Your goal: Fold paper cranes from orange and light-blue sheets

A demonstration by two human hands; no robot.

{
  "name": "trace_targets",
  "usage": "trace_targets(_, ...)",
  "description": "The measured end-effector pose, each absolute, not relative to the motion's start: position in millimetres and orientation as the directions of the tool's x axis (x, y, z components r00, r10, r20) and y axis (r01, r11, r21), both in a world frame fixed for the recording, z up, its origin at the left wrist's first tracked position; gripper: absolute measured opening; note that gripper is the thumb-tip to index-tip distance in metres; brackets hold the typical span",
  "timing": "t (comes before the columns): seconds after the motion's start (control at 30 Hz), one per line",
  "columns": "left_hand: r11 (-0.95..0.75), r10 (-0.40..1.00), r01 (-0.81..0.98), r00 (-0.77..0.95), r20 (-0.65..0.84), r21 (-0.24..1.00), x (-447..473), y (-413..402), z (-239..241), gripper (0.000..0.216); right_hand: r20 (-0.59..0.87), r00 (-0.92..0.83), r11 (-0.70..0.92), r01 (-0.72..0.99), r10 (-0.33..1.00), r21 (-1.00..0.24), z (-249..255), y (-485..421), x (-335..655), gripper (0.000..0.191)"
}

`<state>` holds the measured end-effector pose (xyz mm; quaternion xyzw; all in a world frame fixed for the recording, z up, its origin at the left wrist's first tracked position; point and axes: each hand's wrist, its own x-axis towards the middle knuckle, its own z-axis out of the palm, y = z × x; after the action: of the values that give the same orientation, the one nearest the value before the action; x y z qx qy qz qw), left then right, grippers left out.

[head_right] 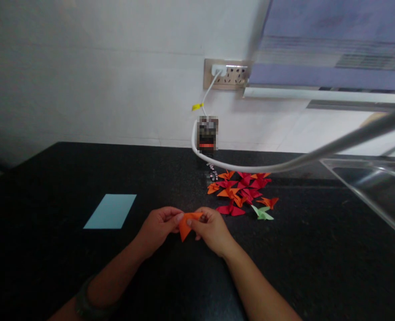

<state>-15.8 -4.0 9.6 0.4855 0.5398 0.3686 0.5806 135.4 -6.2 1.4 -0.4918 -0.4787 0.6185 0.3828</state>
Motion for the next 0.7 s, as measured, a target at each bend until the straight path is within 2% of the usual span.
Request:
trace_targets(0.1,0.26,0.941,0.154,0.183,-0.286,0.953,-16.9,-3.7,8.3,0.023,-0.231,-0.248,-0.234,0.018,0.941,-0.972,1.2,-5.4,138.1,0.025)
trace_targets(0.37,0.114,0.957,0.185,0.244,-0.158,0.976,-17.0,-7.4,4.8,0.021,-0.23,-0.226,-0.224,0.05,0.947,-0.973,3.8,-6.9,135.5,0.022)
trace_targets(0.53,0.08,0.949,0.198,0.284,-0.135,0.977,-17.2,-9.7,7.2,0.022,-0.213,-0.221,-0.201,0.077,0.952,-0.977,7.9,-6.9,138.8,0.019)
trace_targets(0.7,0.091,0.963,0.2,0.232,-0.137,0.976,-19.2,-8.3,10.1,0.022,-0.191,-0.155,-0.183,0.064,0.969,-0.981,9.1,-3.1,146.3,0.02)
